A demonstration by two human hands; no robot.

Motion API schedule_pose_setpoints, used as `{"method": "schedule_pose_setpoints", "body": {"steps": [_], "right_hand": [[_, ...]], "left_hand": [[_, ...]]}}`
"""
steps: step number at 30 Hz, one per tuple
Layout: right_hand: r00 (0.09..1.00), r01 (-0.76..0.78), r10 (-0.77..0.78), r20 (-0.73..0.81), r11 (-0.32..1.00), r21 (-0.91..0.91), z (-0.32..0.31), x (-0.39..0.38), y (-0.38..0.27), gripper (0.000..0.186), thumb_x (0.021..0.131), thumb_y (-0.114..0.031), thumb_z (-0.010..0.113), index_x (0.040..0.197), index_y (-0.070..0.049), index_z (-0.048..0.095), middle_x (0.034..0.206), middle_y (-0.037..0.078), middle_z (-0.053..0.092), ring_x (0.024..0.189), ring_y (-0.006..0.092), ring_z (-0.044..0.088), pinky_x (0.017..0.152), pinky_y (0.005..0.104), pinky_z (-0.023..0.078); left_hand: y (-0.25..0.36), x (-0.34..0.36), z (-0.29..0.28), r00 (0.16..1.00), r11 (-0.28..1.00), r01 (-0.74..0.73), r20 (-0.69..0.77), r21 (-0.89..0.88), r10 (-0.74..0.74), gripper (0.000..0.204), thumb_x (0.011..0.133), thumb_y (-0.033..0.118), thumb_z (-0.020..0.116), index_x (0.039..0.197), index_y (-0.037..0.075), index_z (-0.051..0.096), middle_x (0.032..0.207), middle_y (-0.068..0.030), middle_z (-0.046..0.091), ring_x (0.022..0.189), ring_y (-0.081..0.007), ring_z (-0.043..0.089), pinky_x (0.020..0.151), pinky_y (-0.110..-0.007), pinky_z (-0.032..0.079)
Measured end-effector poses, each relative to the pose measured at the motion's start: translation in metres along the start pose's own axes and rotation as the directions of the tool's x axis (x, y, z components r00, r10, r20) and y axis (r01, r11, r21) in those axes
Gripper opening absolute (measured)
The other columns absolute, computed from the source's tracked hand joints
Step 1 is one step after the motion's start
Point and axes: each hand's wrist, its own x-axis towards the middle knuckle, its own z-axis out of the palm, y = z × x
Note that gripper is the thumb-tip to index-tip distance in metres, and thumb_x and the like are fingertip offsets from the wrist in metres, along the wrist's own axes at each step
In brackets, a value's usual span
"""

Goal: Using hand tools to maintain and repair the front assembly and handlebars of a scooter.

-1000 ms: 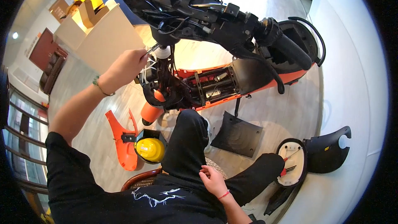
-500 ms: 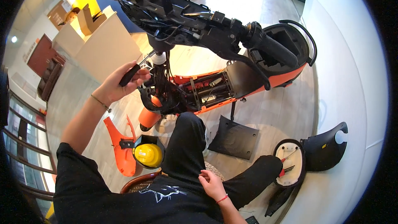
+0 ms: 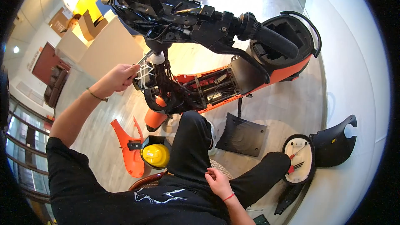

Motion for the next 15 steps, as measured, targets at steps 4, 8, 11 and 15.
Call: {"method": "schedule_pose_setpoints", "body": {"steps": [4,8,11,15], "right_hand": [[1.000,0.018,-0.018,-0.006,1.000,0.004,-0.002,0.005,0.001,0.031,0.085,-0.014,0.060,0.110,0.003,0.055,0.095,0.012,0.065,0.084,0.0165,0.063,0.074,0.0270,0.050],[0.999,0.035,-0.035,-0.007,0.999,-0.001,-0.001,0.003,0.004,0.031,0.085,-0.014,0.060,0.110,0.004,0.055,0.095,0.012,0.065,0.084,0.0167,0.063,0.074,0.0270,0.050],[0.999,0.040,-0.040,0.004,0.999,-0.002,-0.001,0.002,0.005,0.031,0.085,-0.014,0.061,0.109,0.004,0.055,0.096,0.011,0.065,0.084,0.0166,0.063,0.075,0.0270,0.050],[1.000,0.015,-0.015,-0.026,1.000,0.027,-0.004,-0.004,0.009,0.030,0.085,-0.013,0.060,0.109,0.004,0.056,0.094,0.011,0.065,0.083,0.0164,0.063,0.075,0.0269,0.050]], "left_hand": [[0.006,-0.003,0.009,0.983,0.966,-0.063,-0.150,0.251,0.103,0.046,0.094,0.043,0.045,0.072,0.003,0.055,0.055,0.0007,0.044,0.044,-0.0083,0.039,0.040,-0.026,0.033],[0.007,-0.007,0.005,0.961,0.830,-0.073,-0.184,0.553,0.207,0.043,0.094,0.038,0.045,0.075,0.001,0.051,0.054,-0.0028,0.045,0.044,-0.0116,0.042,0.042,-0.030,0.037],[0.006,-0.016,0.002,0.942,0.722,-0.089,-0.177,0.687,0.285,0.043,0.095,0.037,0.045,0.077,-0.001,0.053,0.055,-0.0061,0.048,0.045,-0.0148,0.046,0.046,-0.032,0.039],[0.011,-0.008,0.013,0.909,0.542,-0.101,-0.145,0.834,0.392,0.041,0.094,0.036,0.046,0.080,-0.002,0.056,0.057,-0.0128,0.052,0.047,-0.0222,0.050,0.051,-0.037,0.042]]}}
